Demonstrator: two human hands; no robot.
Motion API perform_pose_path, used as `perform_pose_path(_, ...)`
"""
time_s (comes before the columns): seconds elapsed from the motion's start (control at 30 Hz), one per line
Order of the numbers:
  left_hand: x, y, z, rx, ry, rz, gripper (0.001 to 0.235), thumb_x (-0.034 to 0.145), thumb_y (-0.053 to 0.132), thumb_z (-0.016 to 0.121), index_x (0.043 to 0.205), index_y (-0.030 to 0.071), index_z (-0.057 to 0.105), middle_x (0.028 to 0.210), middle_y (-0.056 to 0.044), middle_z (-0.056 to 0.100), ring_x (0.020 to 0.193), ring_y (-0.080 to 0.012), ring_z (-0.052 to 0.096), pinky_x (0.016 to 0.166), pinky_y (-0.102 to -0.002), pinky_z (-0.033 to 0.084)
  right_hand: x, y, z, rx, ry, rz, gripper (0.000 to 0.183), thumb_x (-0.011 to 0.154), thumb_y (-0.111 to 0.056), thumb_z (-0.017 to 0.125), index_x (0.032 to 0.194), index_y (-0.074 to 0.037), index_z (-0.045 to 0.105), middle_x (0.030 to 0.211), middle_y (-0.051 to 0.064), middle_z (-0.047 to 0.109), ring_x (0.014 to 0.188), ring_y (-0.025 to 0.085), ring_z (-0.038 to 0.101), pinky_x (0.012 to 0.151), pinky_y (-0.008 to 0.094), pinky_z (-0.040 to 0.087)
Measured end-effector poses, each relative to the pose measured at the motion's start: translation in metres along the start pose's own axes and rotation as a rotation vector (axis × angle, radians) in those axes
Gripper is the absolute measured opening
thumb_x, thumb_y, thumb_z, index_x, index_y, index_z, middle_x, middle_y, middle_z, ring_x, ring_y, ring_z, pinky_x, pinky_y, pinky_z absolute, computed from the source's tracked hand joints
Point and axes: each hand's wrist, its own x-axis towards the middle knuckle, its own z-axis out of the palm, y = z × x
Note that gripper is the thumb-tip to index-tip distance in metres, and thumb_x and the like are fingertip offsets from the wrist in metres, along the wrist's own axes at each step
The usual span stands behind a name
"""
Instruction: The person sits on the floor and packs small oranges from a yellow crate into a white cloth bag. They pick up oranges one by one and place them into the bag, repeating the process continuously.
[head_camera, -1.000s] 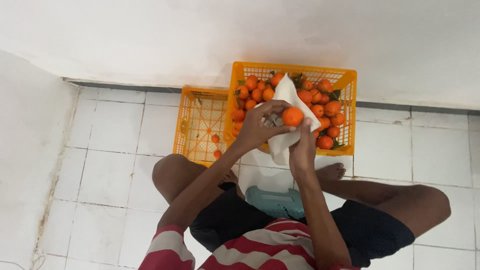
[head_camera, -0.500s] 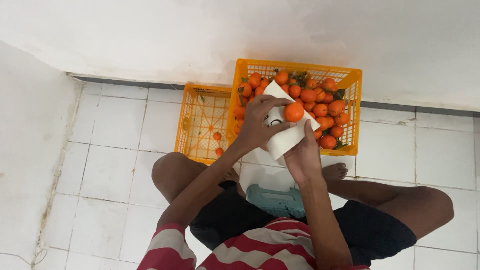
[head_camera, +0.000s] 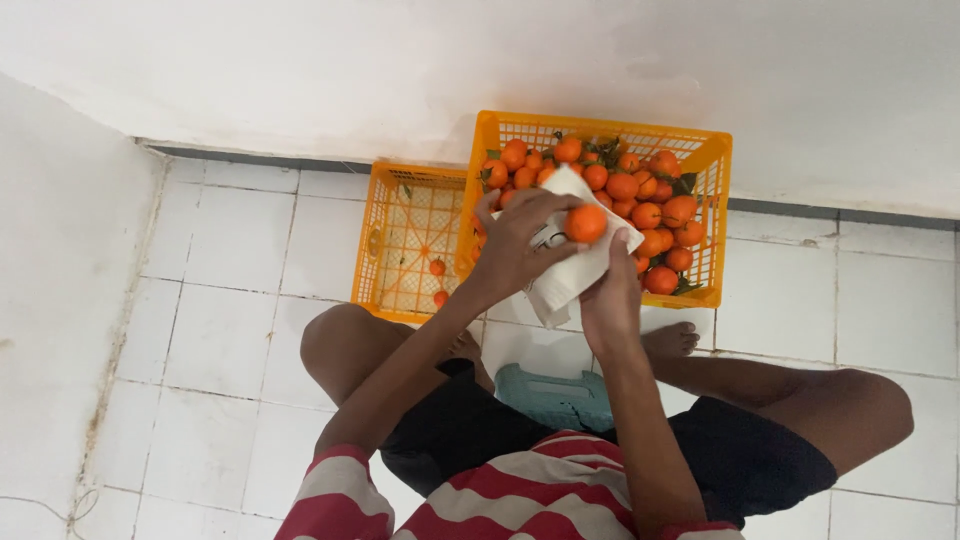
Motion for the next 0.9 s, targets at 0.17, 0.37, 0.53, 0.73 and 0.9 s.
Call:
perform_pose_path(0.17, -0.012, -0.022, 0.008, -0.019, -0.093, -0.109, 0.054, 0.090, 0.030, 0.082, 0.138, 0.018, 0.062, 0.123, -0.009, 0.072, 0.122, -0.0303, 0.063, 0.118, -0.056, 0.020, -0.011, 0.000, 0.022, -0.810, 0.004, -0.468, 0.060, 0.111, -0.046, 0.028, 0.152, -0.005, 0.045, 0.152, 0.022, 0.045, 0.144, 0.035, 0.040, 0.122, 0.050, 0.026)
perform_pose_path(0.37, -0.014, -0.042, 0.002, -0.003, 0.016, -0.086, 0.050, 0.093, 0.026, 0.081, 0.139, 0.019, 0.062, 0.120, -0.007, 0.073, 0.116, -0.0261, 0.066, 0.117, -0.054, 0.021, -0.011, 0.021, 0.014, -1.038, -0.139, -0.815, 0.048, 0.114, -0.028, 0.031, 0.153, -0.004, 0.046, 0.155, 0.031, 0.036, 0.141, 0.051, 0.039, 0.116, 0.060, 0.033)
perform_pose_path(0.53, -0.014, -0.023, 0.008, -0.272, -0.119, 0.011, 0.048, 0.088, 0.014, 0.084, 0.133, 0.014, 0.067, 0.118, -0.015, 0.074, 0.115, -0.0348, 0.068, 0.105, -0.055, 0.045, -0.001, 0.005, 0.015, -0.928, -0.104, -0.791, 0.052, 0.115, -0.031, 0.027, 0.149, 0.001, 0.048, 0.147, 0.032, 0.045, 0.137, 0.050, 0.046, 0.114, 0.060, 0.035)
perform_pose_path(0.73, -0.017, -0.031, -0.013, -0.317, -0.024, -0.170, 0.055, 0.082, 0.026, 0.090, 0.132, 0.014, 0.069, 0.119, -0.012, 0.075, 0.111, -0.0273, 0.071, 0.100, -0.044, 0.050, 0.000, 0.014, -0.013, -0.859, -0.131, -0.490, 0.053, 0.113, -0.043, 0.023, 0.130, -0.004, 0.055, 0.121, 0.017, 0.054, 0.111, 0.031, 0.050, 0.098, 0.048, 0.038)
perform_pose_path(0.9, -0.020, -0.076, -0.059, -0.063, 0.286, -0.330, 0.059, 0.088, 0.037, 0.087, 0.136, 0.015, 0.061, 0.122, -0.010, 0.071, 0.109, -0.0273, 0.072, 0.093, -0.039, 0.051, -0.019, -0.009, -0.018, -0.894, -0.050, -0.152, 0.067, 0.109, -0.058, 0.021, 0.103, -0.008, 0.065, 0.078, 0.003, 0.057, 0.068, 0.017, 0.050, 0.073, 0.037, 0.040)
